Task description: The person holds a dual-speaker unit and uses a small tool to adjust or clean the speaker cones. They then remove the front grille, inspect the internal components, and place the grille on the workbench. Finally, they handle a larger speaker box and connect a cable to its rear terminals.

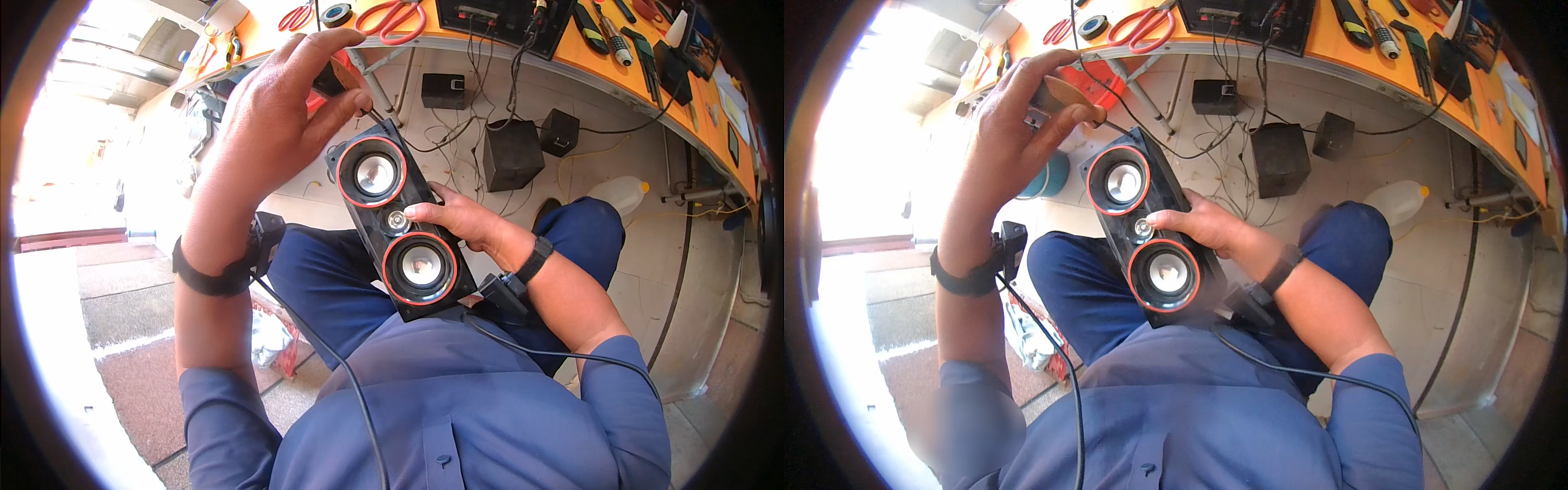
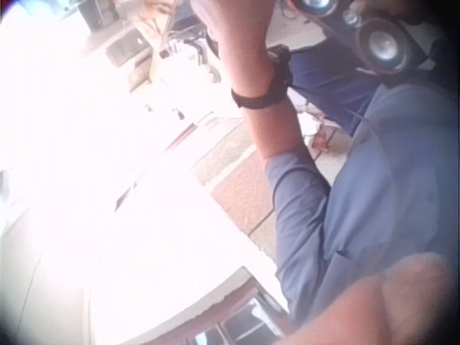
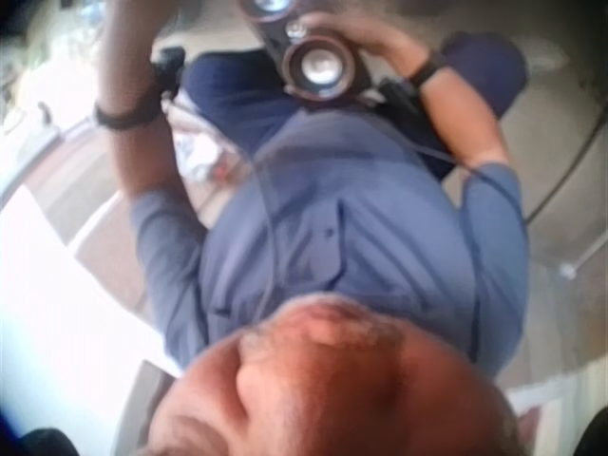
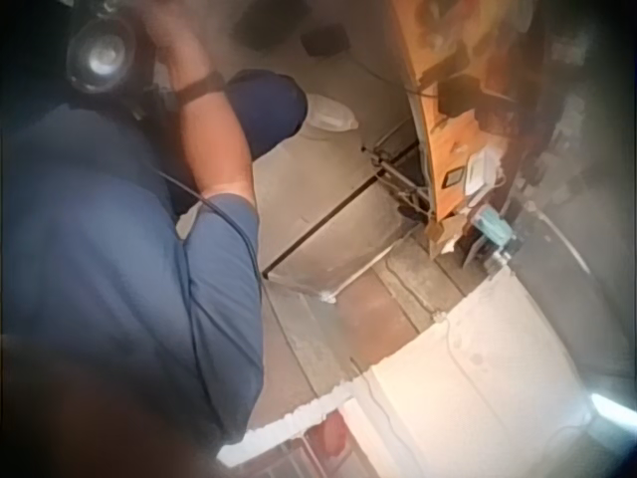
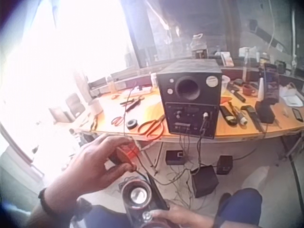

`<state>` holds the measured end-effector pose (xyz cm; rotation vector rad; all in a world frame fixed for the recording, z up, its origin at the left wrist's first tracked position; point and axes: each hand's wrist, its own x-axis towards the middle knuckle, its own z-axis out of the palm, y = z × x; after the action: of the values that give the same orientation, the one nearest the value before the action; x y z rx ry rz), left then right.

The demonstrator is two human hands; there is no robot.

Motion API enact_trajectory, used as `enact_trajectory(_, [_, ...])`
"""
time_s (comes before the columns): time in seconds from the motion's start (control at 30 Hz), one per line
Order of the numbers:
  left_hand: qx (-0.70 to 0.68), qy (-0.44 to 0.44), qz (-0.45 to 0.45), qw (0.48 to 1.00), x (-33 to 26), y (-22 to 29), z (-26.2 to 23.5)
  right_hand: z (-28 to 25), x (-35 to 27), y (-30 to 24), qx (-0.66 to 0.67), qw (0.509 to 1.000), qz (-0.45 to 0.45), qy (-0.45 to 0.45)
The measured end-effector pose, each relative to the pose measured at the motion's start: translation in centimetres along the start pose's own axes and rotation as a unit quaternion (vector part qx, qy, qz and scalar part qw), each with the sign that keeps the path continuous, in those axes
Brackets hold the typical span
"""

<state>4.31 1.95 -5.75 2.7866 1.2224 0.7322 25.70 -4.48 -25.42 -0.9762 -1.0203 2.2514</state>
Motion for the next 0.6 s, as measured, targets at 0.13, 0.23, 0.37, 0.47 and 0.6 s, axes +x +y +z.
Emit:
enact_trajectory(0.13, [-0.103,-0.014,0.013,0.995,0.06,0.1,0.02,-0.14,-0.04,0.13,0.002,1.0,-0.001,0.004])
enact_trajectory(0.23, [-0.037,-0.021,0.024,0.999,0.25,0.11,0.09,-0.1,-0.26,0.05,0.006,1.0,-0.004,-0.003])
enact_trajectory(0.37, [0.015,-0.039,0.035,0.999,0.44,0.23,0.2,0.0,-0.48,-0.12,0.01,1.0,-0.001,-0.001])
enact_trajectory(0.47, [-0.052,-0.026,0.064,0.996,0.58,0.35,0.34,-0.05,-0.55,-0.16,0.009,1.0,0.008,0.004])
enact_trajectory(0.6, [-0.047,-0.032,-0.006,0.998,0.6,0.61,0.55,-0.21,-0.61,0.01,0.01,1.0,0.006,0.006])
